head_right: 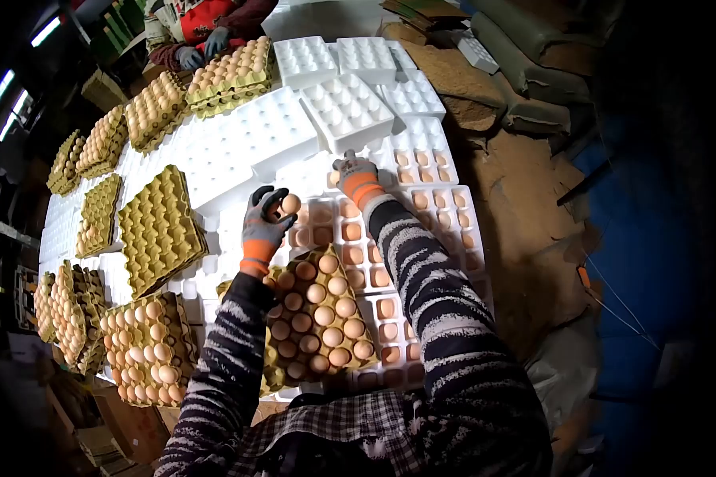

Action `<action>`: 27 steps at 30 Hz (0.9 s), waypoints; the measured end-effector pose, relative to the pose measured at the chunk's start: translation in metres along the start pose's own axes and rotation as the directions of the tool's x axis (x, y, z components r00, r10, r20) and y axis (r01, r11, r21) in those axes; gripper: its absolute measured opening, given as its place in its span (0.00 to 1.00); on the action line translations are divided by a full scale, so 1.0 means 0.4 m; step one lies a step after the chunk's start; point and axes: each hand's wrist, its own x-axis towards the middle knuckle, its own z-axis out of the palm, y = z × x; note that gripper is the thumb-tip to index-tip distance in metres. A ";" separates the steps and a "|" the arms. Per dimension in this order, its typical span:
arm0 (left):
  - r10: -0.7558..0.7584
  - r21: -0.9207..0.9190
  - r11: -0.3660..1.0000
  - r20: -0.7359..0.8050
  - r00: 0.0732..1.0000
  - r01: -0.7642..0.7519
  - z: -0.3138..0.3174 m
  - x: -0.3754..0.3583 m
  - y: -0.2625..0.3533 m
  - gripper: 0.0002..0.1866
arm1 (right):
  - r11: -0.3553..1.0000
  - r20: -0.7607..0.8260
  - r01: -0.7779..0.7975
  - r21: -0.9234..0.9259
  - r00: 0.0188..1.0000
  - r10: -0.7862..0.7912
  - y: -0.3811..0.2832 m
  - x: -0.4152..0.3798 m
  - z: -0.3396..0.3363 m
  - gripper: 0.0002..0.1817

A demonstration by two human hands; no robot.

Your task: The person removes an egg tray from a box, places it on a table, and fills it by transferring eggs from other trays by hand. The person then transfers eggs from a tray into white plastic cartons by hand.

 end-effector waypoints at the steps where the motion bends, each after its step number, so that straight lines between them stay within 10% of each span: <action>1: 0.008 0.079 0.997 0.005 1.000 -0.008 0.045 0.052 -0.006 0.29 | 0.997 0.064 0.075 0.010 0.995 -0.076 0.019 0.021 0.023 0.22; 6: -0.146 0.358 0.928 0.104 0.984 0.100 0.215 0.202 -0.149 0.28 | 0.979 -0.072 0.143 0.145 0.988 -0.133 0.127 -0.023 0.055 0.23; 7: -0.222 0.430 0.893 0.168 0.960 0.132 0.235 0.220 -0.182 0.28 | 0.986 0.247 0.165 0.021 0.955 -0.165 0.137 -0.021 -0.002 0.24; 11: -0.054 0.140 0.988 -0.033 0.998 0.058 0.261 0.262 -0.090 0.25 | 0.936 -0.194 0.244 0.253 0.961 -0.198 0.140 -0.010 -0.015 0.26; 13: 0.120 0.269 0.956 -0.012 0.993 -0.113 0.299 0.286 -0.078 0.22 | 0.926 -0.295 0.299 0.230 0.928 -0.227 0.095 0.043 0.003 0.21; 16: -0.037 0.457 0.889 0.116 0.993 -0.020 0.338 0.296 -0.137 0.22 | 0.893 -0.427 0.443 0.075 0.824 -0.373 0.046 0.110 0.095 0.18; 21: -0.039 0.155 0.987 -0.018 0.999 0.042 0.256 0.287 -0.152 0.23 | 0.855 -0.377 0.362 0.372 0.900 -0.218 0.074 0.072 0.116 0.21; 23: 0.240 0.354 0.910 -0.023 0.971 -0.217 0.255 0.324 -0.221 0.25 | 0.762 -0.445 0.396 0.513 0.881 -0.159 0.083 0.033 0.109 0.21; 27: 0.012 0.313 0.948 0.162 0.987 -0.062 0.264 0.348 -0.342 0.25 | 0.717 -0.535 0.437 0.543 0.838 -0.105 0.067 -0.089 0.087 0.20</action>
